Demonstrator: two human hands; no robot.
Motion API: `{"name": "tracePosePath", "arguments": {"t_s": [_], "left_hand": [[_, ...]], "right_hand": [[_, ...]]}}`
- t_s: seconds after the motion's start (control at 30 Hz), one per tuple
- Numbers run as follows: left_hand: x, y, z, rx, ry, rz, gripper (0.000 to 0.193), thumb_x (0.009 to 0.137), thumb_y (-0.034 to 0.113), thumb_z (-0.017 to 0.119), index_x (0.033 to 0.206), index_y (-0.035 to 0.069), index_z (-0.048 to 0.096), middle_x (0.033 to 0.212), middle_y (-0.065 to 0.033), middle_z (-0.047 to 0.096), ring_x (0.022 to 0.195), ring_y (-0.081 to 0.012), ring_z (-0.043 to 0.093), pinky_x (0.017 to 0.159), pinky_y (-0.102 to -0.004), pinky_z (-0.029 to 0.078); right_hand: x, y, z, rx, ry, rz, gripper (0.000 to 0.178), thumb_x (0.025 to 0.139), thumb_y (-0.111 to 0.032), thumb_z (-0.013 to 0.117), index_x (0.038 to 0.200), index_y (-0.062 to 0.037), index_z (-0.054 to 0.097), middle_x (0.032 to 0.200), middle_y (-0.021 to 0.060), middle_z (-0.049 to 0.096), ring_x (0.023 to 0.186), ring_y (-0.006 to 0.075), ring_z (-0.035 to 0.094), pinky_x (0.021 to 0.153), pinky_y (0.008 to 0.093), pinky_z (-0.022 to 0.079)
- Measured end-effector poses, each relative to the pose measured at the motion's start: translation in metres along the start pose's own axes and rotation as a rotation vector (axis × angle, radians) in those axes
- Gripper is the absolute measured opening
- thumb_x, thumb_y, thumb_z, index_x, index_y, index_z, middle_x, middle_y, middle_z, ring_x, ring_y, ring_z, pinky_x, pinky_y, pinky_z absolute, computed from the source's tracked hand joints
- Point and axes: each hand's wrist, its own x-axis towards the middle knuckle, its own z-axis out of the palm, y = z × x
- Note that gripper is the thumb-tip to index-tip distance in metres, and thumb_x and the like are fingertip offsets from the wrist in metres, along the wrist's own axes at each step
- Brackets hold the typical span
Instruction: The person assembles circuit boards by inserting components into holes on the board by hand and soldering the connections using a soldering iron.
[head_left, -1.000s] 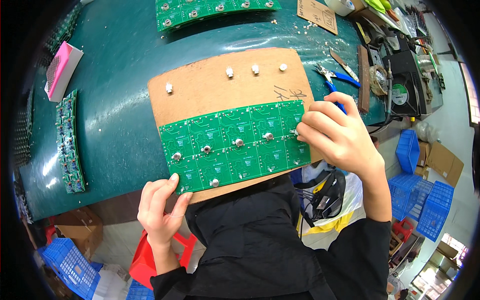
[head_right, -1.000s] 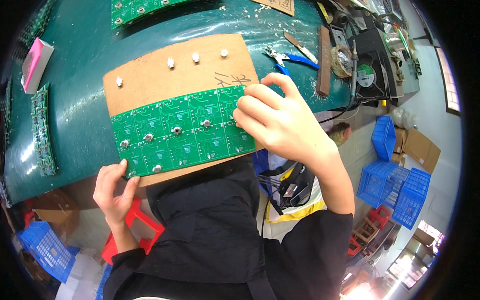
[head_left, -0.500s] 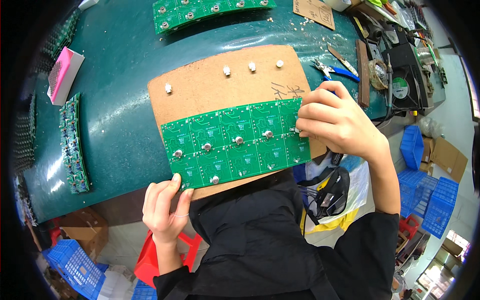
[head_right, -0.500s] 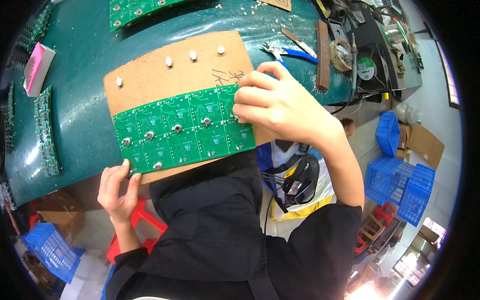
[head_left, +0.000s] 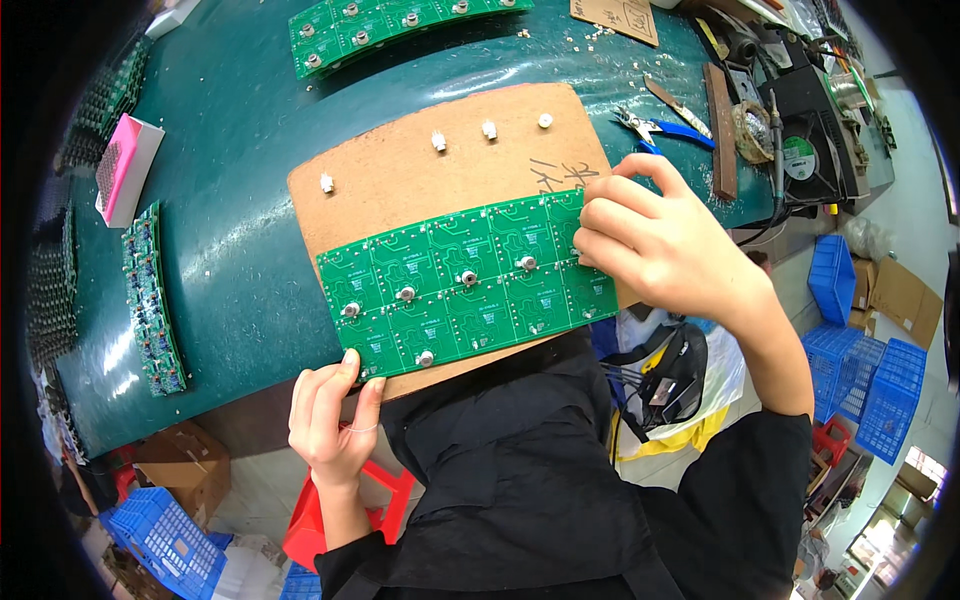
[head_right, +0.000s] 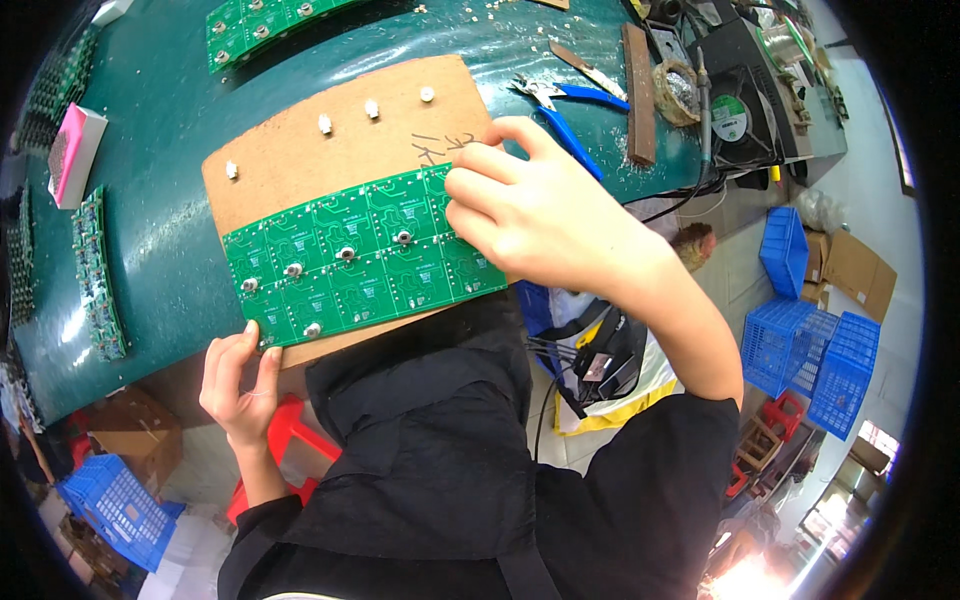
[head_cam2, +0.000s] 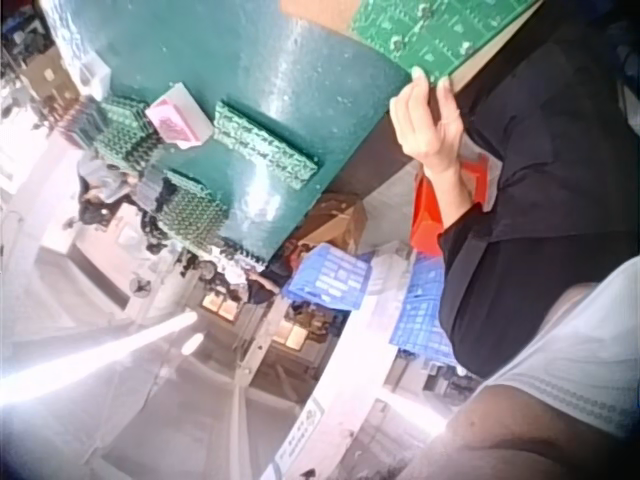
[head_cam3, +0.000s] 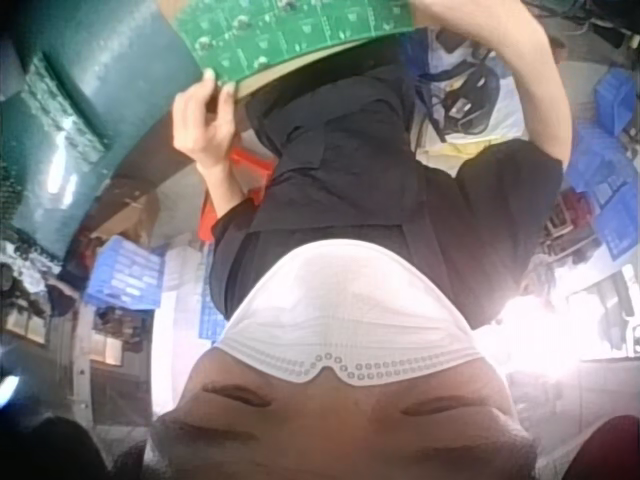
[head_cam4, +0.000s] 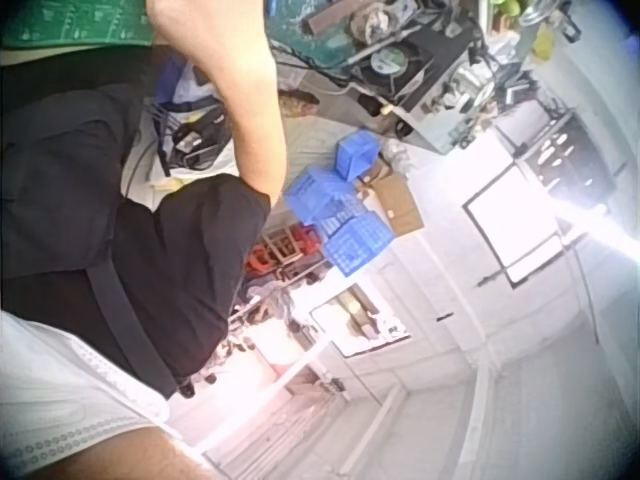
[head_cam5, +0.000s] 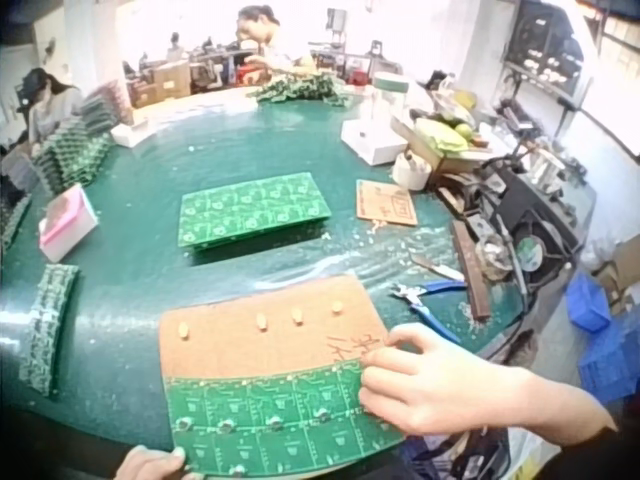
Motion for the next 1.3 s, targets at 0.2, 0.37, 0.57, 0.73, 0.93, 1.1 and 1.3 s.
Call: {"name": "tracePosePath", "arguments": {"t_s": [0.2, 0.37, 0.57, 0.73, 0.93, 1.1, 1.3], "left_hand": [[-0.003, -0.004, 0.001, -0.012, 0.023, -0.005, 0.036, 0.069, -0.004, 0.081, 0.103, -0.002, 0.069, 0.083, -0.0119, 0.066, 0.069, -0.0214, 0.059, 0.063, -0.0307, 0.049], [0.005, -0.002, 0.008, -0.075, 0.035, -0.048, 0.038, 0.07, -0.004, 0.08, 0.105, -0.001, 0.068, 0.081, -0.0085, 0.062, 0.066, -0.0178, 0.055, 0.059, -0.0275, 0.046], [0.011, -0.008, 0.002, -0.052, 0.011, -0.084, 0.041, 0.068, -0.002, 0.079, 0.107, 0.0, 0.068, 0.08, -0.0077, 0.06, 0.072, -0.0174, 0.056, 0.061, -0.0283, 0.045], [0.024, -0.005, -0.016, -0.093, -0.027, -0.088, 0.037, 0.066, -0.001, 0.074, 0.103, 0.002, 0.069, 0.081, -0.0084, 0.061, 0.068, -0.0196, 0.056, 0.064, -0.0314, 0.048], [0.024, 0.008, -0.038, -0.234, 0.15, -0.175, 0.019, 0.072, -0.004, 0.069, 0.09, 0.001, 0.07, 0.076, -0.0056, 0.062, 0.063, -0.0169, 0.052, 0.058, -0.029, 0.04], [0.021, 0.043, -0.047, -0.605, 0.015, -0.088, 0.014, 0.074, 0.003, 0.072, 0.088, 0.001, 0.072, 0.075, -0.0073, 0.068, 0.06, -0.0175, 0.058, 0.055, -0.0304, 0.04], [0.022, 0.069, -0.003, -1.024, -0.452, -0.387, 0.023, 0.094, 0.01, 0.066, 0.115, 0.001, 0.067, 0.093, -0.0051, 0.065, 0.072, -0.0061, 0.057, 0.059, -0.0207, 0.044]], "right_hand": [[-0.014, -0.015, -0.002, 0.16, 0.043, 0.286, 0.045, 0.075, -0.016, 0.077, 0.116, -0.0036, 0.062, 0.095, 0.008, 0.062, 0.091, 0.0242, 0.061, 0.086, 0.0398, 0.047], [-0.028, -0.031, 0.015, 0.549, 0.199, 0.672, 0.048, 0.08, 0.002, 0.07, 0.124, -0.0018, 0.055, 0.091, 0.0115, 0.062, 0.086, 0.0284, 0.061, 0.076, 0.037, 0.05], [-0.018, -0.017, 0.014, 0.522, 0.207, 0.629, 0.027, 0.083, 0.002, 0.065, 0.109, -0.0013, 0.06, 0.089, 0.0129, 0.062, 0.086, 0.0311, 0.062, 0.078, 0.0389, 0.05], [0.016, 0.03, 0.02, 0.315, 0.322, 0.537, 0.015, 0.084, -0.004, 0.065, 0.099, -0.0037, 0.064, 0.097, 0.0119, 0.063, 0.095, 0.0331, 0.062, 0.081, 0.0394, 0.051], [0.037, 0.044, 0.047, 0.334, 0.203, 0.486, 0.015, 0.084, -0.007, 0.067, 0.099, -0.0046, 0.066, 0.099, 0.0117, 0.062, 0.097, 0.0318, 0.061, 0.082, 0.0397, 0.051], [0.043, 0.025, 0.03, 0.378, 0.413, 0.477, 0.016, 0.081, -0.002, 0.07, 0.096, -0.0052, 0.07, 0.089, 0.0125, 0.065, 0.081, 0.0311, 0.066, 0.07, 0.0352, 0.053], [0.038, -0.075, -0.028, 0.806, 0.325, 0.283, 0.033, 0.072, 0.008, 0.072, 0.102, -0.0029, 0.072, 0.09, 0.01, 0.065, 0.077, 0.0221, 0.063, 0.066, 0.031, 0.053]]}}
